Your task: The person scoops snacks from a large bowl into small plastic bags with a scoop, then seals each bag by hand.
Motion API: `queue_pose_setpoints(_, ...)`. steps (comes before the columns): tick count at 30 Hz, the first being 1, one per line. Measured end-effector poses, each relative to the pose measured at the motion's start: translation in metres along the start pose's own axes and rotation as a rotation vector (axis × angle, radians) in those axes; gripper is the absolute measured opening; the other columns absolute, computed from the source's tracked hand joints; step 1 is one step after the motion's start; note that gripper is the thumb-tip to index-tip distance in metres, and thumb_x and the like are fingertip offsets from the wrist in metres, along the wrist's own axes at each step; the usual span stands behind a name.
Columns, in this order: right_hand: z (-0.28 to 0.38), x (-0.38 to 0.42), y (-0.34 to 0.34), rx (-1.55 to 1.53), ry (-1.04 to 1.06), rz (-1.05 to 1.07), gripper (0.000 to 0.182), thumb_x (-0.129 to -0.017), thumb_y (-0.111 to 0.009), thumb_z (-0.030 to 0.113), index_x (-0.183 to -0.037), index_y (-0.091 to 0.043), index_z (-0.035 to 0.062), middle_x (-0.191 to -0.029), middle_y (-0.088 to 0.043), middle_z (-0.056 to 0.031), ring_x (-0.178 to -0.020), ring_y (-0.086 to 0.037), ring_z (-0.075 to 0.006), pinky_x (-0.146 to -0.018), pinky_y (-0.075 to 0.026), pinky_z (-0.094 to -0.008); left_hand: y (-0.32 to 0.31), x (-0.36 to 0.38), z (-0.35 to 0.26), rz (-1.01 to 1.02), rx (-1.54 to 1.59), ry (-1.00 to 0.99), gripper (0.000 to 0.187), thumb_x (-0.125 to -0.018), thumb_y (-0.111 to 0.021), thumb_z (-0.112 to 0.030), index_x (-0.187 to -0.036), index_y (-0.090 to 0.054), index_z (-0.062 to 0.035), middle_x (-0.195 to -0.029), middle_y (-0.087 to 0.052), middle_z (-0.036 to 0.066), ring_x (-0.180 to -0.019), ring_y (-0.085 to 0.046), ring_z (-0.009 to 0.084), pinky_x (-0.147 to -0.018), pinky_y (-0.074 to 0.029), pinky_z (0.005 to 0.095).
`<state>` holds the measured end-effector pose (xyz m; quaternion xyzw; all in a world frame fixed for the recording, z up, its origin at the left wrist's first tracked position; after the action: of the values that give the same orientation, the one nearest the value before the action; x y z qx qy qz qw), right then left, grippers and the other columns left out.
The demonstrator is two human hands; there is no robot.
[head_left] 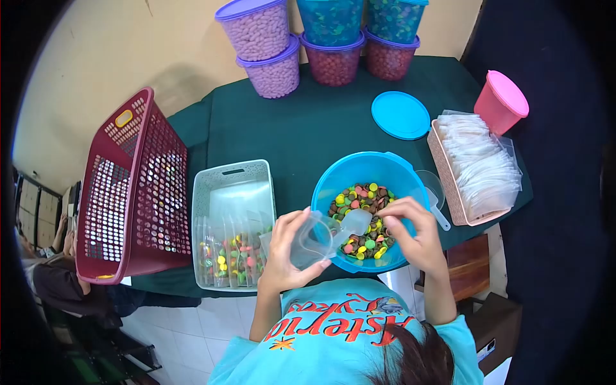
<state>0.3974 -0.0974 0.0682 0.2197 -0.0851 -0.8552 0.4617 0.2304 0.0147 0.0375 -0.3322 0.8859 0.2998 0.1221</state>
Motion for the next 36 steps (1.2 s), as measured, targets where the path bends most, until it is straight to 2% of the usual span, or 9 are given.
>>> queue_pose_setpoints(3,-0.016,-0.006,-0.037,0.113,-0.016,0.296,0.022,-0.077,-0.058,0.012,-0.098,-0.059,0.0046,-0.086,-0.057,-0.0141,-0.084,-0.057,-0.0259,-0.071,-0.046,-0.0333,0.003,0.004,0.003,0.006,0.040,0.001,0.081,-0.054,-0.071,-0.021,-0.124,-0.040,0.0032,-0.115,-0.042,0.018,-0.106,-0.047,0.0288,-0.091,-0.036,0.0377)
queue_pose_setpoints(5,-0.030,0.004,-0.082,0.562,0.085,0.704,0.031,-0.078,-0.058,0.014,-0.108,-0.055,0.0081,-0.095,-0.054,-0.0126,-0.085,-0.057,-0.0230,-0.072,-0.046,-0.0351,0.003,0.007,0.001,0.014,0.035,-0.007,0.082,-0.052,-0.070,-0.020,-0.125,-0.039,0.0030,-0.115,-0.042,0.018,-0.107,-0.047,0.0289,-0.091,-0.036,0.0377)
queue_pose_setpoints(9,-0.063,0.003,-0.113,0.854,0.040,0.897,0.046,-0.071,-0.065,0.021,-0.114,-0.053,0.0132,-0.105,-0.047,-0.0175,-0.091,-0.056,-0.0318,-0.074,-0.048,-0.0386,0.005,0.013,-0.004,-0.008,0.009,0.017,0.087,-0.049,-0.072,-0.020,-0.125,-0.038,0.0036,-0.117,-0.041,0.018,-0.109,-0.045,0.0291,-0.092,-0.036,0.0375)
queue_pose_setpoints(14,-0.080,-0.007,-0.133,1.030,0.123,0.964,0.041,-0.067,-0.067,0.028,-0.105,-0.059,0.0137,-0.104,-0.049,-0.0219,-0.087,-0.057,-0.0350,-0.064,-0.051,-0.0421,0.009,0.024,-0.004,-0.099,-0.033,0.088,0.092,-0.047,-0.076,-0.022,-0.125,-0.037,0.0054,-0.118,-0.039,0.018,-0.111,-0.044,0.0289,-0.094,-0.035,0.0379)
queue_pose_setpoints(21,-0.072,-0.050,-0.121,0.936,0.162,1.084,0.018,-0.069,-0.059,0.016,-0.082,-0.065,0.0037,-0.077,-0.062,-0.0187,-0.074,-0.062,-0.0314,-0.065,-0.051,-0.0398,0.011,0.044,-0.014,-0.222,-0.048,0.124,0.090,-0.049,-0.078,-0.024,-0.126,-0.038,0.0012,-0.117,-0.042,0.019,-0.108,-0.044,0.0294,-0.089,-0.038,0.0390)
queue_pose_setpoints(24,-0.066,-0.068,-0.104,0.772,0.251,0.978,0.021,-0.069,-0.059,0.014,-0.089,-0.065,0.0116,-0.091,-0.061,-0.0144,-0.076,-0.061,-0.0314,-0.065,-0.050,-0.0401,0.010,0.056,-0.009,-0.285,-0.034,0.173,0.091,-0.049,-0.078,-0.024,-0.126,-0.038,0.0011,-0.118,-0.041,0.019,-0.109,-0.044,0.0295,-0.089,-0.038,0.0387)
queue_pose_setpoints(26,-0.051,-0.072,-0.098,0.656,0.525,0.813,0.024,-0.069,-0.060,0.009,-0.092,-0.065,0.0140,-0.100,-0.060,-0.0118,-0.081,-0.060,-0.0303,-0.070,-0.050,-0.0391,0.006,0.058,-0.010,-0.286,-0.036,0.208,0.092,-0.049,-0.078,-0.025,-0.126,-0.037,0.0023,-0.119,-0.040,0.019,-0.111,-0.043,0.0299,-0.092,-0.036,0.0387)
queue_pose_setpoints(29,-0.078,-0.054,-0.108,0.734,0.660,0.856,0.027,-0.070,-0.059,0.006,-0.095,-0.065,0.0155,-0.107,-0.058,-0.0123,-0.086,-0.059,-0.0292,-0.073,-0.049,-0.0387,-0.001,0.057,-0.014,-0.248,-0.052,0.228,0.094,-0.048,-0.079,-0.027,-0.126,-0.037,0.0027,-0.120,-0.039,0.018,-0.113,-0.043,0.0299,-0.094,-0.035,0.0383)
queue_pose_setpoints(36,-0.089,-0.074,-0.112,0.506,0.340,1.006,0.022,-0.070,-0.056,0.003,-0.091,-0.062,0.0009,-0.082,-0.062,-0.0184,-0.068,-0.061,-0.0288,-0.065,-0.049,-0.0352,-0.035,0.047,-0.015,-0.035,-0.002,0.262,0.095,-0.048,-0.080,-0.030,-0.127,-0.036,-0.0003,-0.122,-0.039,0.018,-0.113,-0.040,0.0303,-0.094,-0.032,0.0385)
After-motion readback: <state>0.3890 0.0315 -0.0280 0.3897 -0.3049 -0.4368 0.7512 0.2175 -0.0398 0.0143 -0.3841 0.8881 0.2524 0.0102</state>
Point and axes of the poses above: each hand's wrist, its own x-axis away from the middle knuckle, its own y-axis out of the back of the hand, z = x × y, the point moved 9 cm from there along -x, towards the middle knuckle
